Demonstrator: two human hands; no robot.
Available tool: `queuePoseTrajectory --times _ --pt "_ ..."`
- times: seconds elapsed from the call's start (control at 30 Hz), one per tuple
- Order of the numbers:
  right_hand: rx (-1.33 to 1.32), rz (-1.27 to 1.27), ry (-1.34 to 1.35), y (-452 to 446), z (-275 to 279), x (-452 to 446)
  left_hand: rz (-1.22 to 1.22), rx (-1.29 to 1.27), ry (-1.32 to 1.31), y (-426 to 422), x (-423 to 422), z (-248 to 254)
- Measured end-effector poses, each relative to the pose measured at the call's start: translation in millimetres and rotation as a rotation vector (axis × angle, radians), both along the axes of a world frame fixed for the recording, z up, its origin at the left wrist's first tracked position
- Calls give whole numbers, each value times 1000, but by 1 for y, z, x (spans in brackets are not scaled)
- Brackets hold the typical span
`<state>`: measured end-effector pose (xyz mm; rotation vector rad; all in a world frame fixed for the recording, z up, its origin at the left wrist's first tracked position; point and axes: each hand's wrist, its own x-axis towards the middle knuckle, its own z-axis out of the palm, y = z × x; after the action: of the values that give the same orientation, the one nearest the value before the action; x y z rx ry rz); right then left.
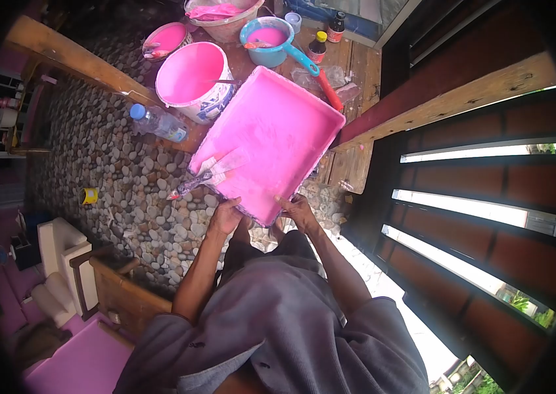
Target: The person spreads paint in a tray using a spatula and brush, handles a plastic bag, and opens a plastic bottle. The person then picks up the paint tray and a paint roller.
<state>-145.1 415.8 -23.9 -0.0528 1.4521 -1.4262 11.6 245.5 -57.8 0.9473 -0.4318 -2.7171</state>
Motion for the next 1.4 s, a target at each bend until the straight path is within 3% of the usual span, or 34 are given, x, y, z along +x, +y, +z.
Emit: queuePoseTrajectory --times 0.1,0.17,0.2,0.3,0.43,0.53,0.6,0.73,0.83,0.9,0.93,1.4 --pt "51 -37 27 2 13 -1 -9 107 23 1 5 -13" --pt "393 -252 613 0 20 -12 11 140 57 -4 3 -18" --pt "427 -365 830 -8 45 -17 19 94 17 -3 -4 0" --pt "305 -417 994 -29 87 -44 43 145 47 -9 -8 -11" --pt "226 -459 1469 -69 73 -127 104 154 59 -6 -13 -17" --pt "206 -385 1108 -96 59 -180 107 169 65 -4 -11 -24" --pt "372 -459 1367 -110 30 -209 150 170 102 0 -12 -30" --pt "568 -256 1347 -112 5 -247 161 204 104 1 -10 -25" --pt "632 -216 1529 -124 -14 -274 190 233 111 1 -8 -28" --pt "863 10 1096 -137 4 -280 148 244 142 -2 -8 -13" --pt "873 69 1030 -139 7 -281 151 181 -32 -1 -11 2" --pt "28 661 1425 -110 -47 -330 95 181 -14 -9 1 -25"
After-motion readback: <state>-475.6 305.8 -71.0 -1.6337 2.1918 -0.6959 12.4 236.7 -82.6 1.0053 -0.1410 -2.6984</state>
